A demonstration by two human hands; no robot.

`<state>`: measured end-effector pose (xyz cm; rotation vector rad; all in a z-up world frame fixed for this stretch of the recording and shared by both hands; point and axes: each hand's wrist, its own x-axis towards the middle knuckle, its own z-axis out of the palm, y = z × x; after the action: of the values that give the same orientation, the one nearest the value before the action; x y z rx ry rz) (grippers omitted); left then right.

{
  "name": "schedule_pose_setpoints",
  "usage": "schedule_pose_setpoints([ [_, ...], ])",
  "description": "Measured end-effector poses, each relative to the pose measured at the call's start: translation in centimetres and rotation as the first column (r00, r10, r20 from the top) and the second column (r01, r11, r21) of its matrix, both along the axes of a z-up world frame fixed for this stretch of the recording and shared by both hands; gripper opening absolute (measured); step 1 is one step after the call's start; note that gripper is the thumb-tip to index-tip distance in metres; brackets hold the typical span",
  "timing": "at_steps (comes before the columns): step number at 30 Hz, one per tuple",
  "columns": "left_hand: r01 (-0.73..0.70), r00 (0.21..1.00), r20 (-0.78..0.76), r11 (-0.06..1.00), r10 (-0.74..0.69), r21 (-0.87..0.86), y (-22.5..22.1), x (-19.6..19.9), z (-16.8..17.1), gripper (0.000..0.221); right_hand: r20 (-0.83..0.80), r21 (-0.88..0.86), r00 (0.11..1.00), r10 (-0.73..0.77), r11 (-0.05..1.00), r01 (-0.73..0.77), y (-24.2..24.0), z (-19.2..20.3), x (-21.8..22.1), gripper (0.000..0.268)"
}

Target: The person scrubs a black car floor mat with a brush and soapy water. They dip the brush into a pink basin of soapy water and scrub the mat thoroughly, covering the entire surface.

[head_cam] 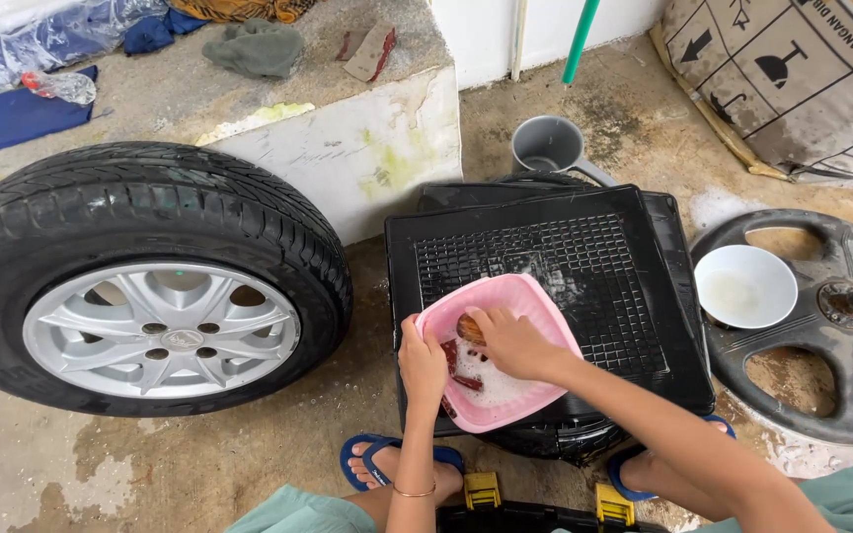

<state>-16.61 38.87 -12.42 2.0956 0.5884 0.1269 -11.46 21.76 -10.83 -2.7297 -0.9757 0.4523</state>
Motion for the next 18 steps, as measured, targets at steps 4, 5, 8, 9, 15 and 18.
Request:
schedule_pose_setpoints([
  [4, -0.012, 1.0, -0.022, 1.0, 0.012, 0.021, 0.0, 0.2, -0.6, 0.029, 0.253, -0.202, 0.966, 0.054, 0.979, -0.002, 0.8, -10.6, 0.2, 0.057],
  [5, -0.012, 1.0, -0.028, 0.999, 0.013, 0.033, 0.1, 0.2, -1.0, 0.028, 0.254, -0.218, 0.966, 0.039, 0.976, 0.018, 1.3, -11.6, 0.2, 0.057],
  [8, -0.007, 0.999, -0.033, 0.999, 0.009, 0.05, 0.3, 0.2, -1.3, 0.027, -0.153, 0.077, 0.988, -0.001, 0.997, 0.013, 1.2, -2.4, 1.0, 0.051],
  [9, -0.001, 0.999, -0.035, 0.998, 0.003, 0.059, 0.3, 0.3, -1.3, 0.027, -0.525, 0.369, 0.845, 0.103, 0.922, 0.117, 1.0, 2.6, 1.3, 0.046],
  [15, -0.02, 1.0, -0.023, 1.0, 0.02, 0.023, 0.2, 0.3, -1.1, 0.026, -0.514, 0.491, 0.854, -0.079, 0.79, 0.368, -2.3, 15.3, 3.6, 0.065],
  [18, -0.018, 1.0, -0.013, 1.0, 0.018, -0.002, 0.2, 0.2, -1.2, 0.026, -0.274, 0.56, 0.943, -0.191, 0.765, 0.318, -4.3, 19.7, 4.2, 0.066],
])
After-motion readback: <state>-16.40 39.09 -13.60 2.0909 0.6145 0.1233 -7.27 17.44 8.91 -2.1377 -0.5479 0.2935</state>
